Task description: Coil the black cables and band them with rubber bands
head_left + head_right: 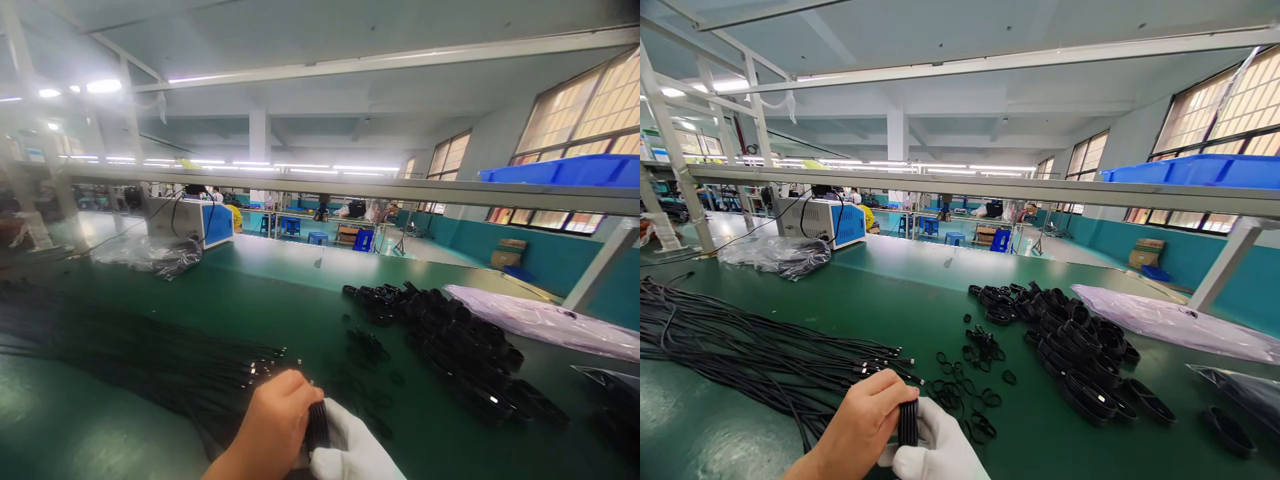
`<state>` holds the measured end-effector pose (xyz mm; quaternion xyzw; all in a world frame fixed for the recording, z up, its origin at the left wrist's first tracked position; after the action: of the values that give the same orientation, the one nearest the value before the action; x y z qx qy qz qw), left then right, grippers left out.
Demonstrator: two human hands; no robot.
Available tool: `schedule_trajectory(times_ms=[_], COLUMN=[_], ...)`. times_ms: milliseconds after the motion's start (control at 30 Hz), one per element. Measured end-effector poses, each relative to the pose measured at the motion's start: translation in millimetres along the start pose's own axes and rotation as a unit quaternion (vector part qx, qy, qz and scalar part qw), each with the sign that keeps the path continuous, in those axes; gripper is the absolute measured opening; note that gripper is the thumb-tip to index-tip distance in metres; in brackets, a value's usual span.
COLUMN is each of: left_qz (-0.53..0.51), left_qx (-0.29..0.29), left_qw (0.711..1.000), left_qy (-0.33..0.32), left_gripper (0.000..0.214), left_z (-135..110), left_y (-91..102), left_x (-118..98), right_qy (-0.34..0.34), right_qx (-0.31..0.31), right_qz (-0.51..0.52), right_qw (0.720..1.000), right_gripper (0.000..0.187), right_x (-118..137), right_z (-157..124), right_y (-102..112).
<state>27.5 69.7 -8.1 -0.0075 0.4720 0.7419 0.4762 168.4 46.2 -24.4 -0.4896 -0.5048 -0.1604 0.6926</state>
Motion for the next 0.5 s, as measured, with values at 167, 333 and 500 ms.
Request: schedule_trajectory(times_ms=[167,333,500], left_qz=[0.023,0.024,-0.148], left_qx=[0.017,0.033,0.113], left_qw=[0.999,0.987,0.962], left_qy=[0.045,0.158,0.2], left_gripper=[0.036,0.031,0.026], left_z=[7.6,13.9,17.1], left_y=[0.3,7.2,23.2], left_x=[1.5,2.0,11.3], right_qy=[-0.013,-0.037,-0.068], right_qx=[0.022,0.007,0.005], right_qz=[0.109,0.124,0.19], right_qw=[0.994,0.992,0.979], right_gripper=[0.04,0.039,0.039], right_x=[0.6,-3.2,-11.5], right_z=[-4.8,-6.7,-4.7], right_y=[-3.9,4.0,13.8])
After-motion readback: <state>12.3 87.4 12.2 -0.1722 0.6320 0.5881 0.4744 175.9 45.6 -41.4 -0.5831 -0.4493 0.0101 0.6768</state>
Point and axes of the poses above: each hand's wrist, its own z-axis towards the middle knuckle, its own y-axis out of the back of the hand, x = y × z, the point moved 1 cm from there along z, towards the middle knuckle, and after that the axes turned 1 degree about z, right-handed, at the moved point
